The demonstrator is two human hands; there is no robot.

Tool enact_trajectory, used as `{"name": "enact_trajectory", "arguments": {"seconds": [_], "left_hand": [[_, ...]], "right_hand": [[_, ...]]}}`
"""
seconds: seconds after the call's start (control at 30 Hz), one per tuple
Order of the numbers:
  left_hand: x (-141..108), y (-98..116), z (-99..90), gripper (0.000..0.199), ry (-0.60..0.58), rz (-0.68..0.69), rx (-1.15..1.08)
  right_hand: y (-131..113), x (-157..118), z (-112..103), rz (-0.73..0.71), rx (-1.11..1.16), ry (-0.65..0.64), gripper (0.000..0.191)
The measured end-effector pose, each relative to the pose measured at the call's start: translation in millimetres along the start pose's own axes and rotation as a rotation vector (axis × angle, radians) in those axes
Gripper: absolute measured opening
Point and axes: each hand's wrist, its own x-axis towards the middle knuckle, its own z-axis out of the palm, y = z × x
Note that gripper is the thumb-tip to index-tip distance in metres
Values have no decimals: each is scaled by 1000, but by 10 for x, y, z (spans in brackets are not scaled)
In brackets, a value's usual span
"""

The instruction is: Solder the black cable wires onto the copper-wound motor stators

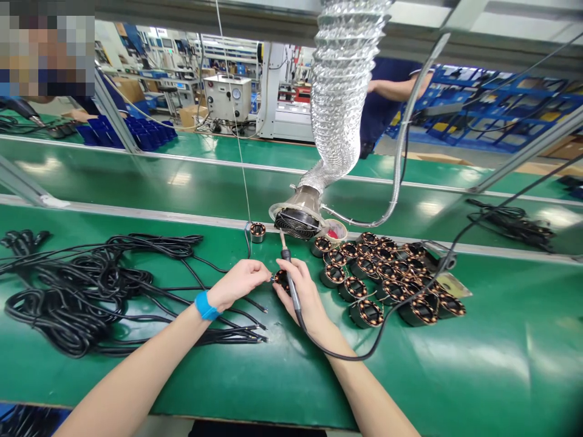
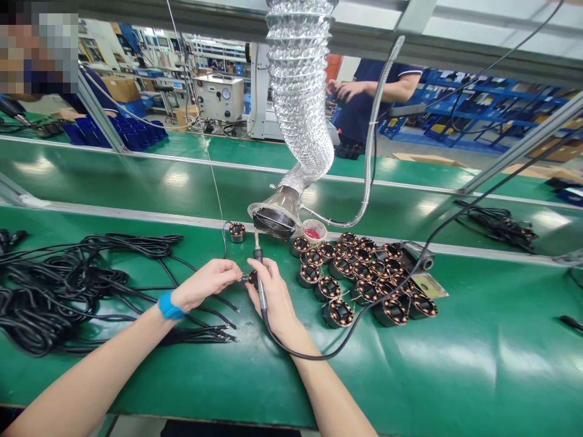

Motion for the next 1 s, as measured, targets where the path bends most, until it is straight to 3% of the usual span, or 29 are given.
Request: {"name": "enact_trajectory", "arguments": {"seconds": [0.17,0.5,1.0], "left_hand": [[-7,42,-80,31,67,54,69],[59,-17,-149,34,-66,-81,-98],[74,-54,3,37,36,-61,-39]], "right_hand": [[-22,19,-73,-24,-6,-55,47],[1,16,-133,-21,33,-66,48],[-15,6,-141,-38,50,-19,52]]}}
